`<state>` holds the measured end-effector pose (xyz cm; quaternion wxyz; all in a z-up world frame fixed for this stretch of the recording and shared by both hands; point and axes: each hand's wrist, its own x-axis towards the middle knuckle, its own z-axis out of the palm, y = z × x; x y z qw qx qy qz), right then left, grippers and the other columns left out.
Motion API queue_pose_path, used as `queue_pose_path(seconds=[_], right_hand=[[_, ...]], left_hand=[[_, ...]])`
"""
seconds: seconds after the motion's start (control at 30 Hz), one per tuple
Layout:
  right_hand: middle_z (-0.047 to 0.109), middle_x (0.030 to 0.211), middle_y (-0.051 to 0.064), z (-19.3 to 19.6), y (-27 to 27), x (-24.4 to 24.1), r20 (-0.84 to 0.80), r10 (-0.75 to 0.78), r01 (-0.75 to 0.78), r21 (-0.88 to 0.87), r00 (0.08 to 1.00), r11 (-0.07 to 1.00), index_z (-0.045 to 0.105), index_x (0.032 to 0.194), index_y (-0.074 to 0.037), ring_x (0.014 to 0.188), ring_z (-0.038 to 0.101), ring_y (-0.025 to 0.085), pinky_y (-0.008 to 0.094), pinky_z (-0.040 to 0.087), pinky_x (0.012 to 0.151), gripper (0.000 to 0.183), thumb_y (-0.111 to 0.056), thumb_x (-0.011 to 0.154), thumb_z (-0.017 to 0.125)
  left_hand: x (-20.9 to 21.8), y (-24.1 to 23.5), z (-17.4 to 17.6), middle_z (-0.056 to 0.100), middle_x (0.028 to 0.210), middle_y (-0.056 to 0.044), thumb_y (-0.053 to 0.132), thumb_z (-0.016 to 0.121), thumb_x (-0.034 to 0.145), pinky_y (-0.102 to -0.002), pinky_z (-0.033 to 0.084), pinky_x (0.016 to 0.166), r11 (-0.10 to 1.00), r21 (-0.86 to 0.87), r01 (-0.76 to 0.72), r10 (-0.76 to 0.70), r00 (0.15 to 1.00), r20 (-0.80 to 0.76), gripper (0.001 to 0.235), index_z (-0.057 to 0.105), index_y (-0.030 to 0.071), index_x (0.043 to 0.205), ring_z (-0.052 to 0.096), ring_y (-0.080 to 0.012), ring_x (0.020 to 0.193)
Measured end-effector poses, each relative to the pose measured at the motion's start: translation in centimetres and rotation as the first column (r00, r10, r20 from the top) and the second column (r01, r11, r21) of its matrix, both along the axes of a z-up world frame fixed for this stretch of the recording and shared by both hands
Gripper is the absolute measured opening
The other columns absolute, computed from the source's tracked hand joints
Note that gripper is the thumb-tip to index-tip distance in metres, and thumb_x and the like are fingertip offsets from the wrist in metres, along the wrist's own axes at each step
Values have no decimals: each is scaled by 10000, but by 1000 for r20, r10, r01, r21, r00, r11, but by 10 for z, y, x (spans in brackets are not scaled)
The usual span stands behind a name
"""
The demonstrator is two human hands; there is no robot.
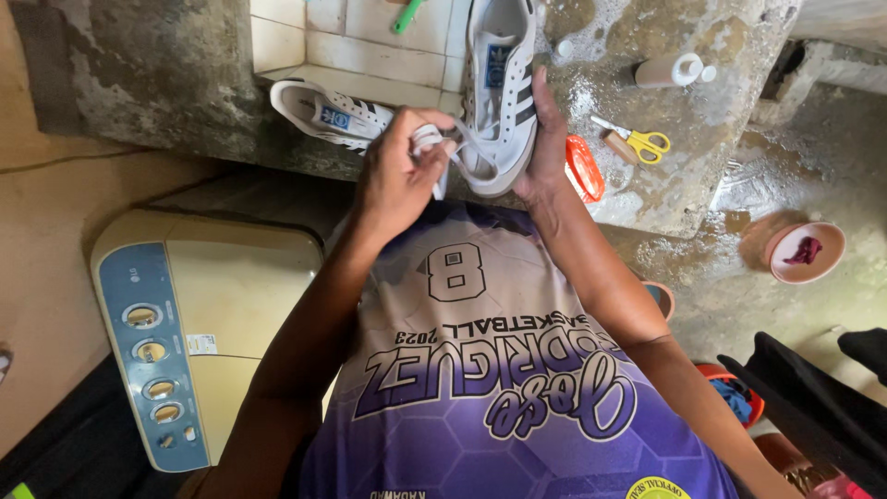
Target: The person removes shoelaces from a pair of white sneakers, then washes the laces in a basin of water. They rinse their hands and place the laces into a washing machine basket.
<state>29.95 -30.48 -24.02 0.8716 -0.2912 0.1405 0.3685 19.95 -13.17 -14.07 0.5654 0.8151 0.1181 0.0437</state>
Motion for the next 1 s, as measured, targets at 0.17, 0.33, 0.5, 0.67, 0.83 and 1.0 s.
queue_pose_path(seconds=[0.17,0.33,0.5,0.67,0.83,1.0], right_hand=[[724,1087,124,0,10,0,63,9,-11,34,998,999,627,1275,-40,921,719,230,391,616,839,512,-492,1039,582],[736,1126,132,3,7,1,27,19,-17,-54,999,998,640,1298,-27,948,733,233,385,624,862,535,-484,1026,583],[731,1160,122,13,17,-5,-26,116,-116,9,993,993,617,1319,-41,987,735,232,395,621,904,521,-463,1013,594],[735,1118,124,13,28,-7,-30,177,-175,41,984,984,627,1276,-49,963,735,233,404,621,900,516,-492,1013,599],[723,1102,113,3,28,-11,47,124,-125,8,991,992,639,1285,-29,955,712,215,398,606,875,521,-500,1067,606],[737,1140,112,-1,27,-12,51,72,-66,-112,996,992,630,1290,-40,999,733,215,383,618,918,534,-495,1015,581]], left_hand=[[-5,-9,-28,699,921,-107,178,734,981,-339,535,676,986,168,0,24,990,-138,285,563,24,1149,696,-226,779],[-20,10,-41,574,896,-163,211,632,1088,-389,461,634,949,-276,153,-226,939,-257,177,604,41,1130,560,-346,743],[-33,39,-26,619,856,-177,159,617,1055,-430,493,635,949,-180,257,-299,917,-264,115,600,55,1100,610,-388,750],[-29,29,-17,663,848,-164,127,685,981,-419,529,648,962,263,71,-49,995,-88,188,581,76,1129,679,-357,741],[-27,17,-20,597,766,-176,63,614,972,-430,485,654,986,169,-17,40,991,-131,347,479,106,1288,634,-365,683],[-27,10,-29,653,813,-148,93,650,942,-434,503,642,937,346,59,-7,989,-148,265,584,147,1192,654,-375,711]])
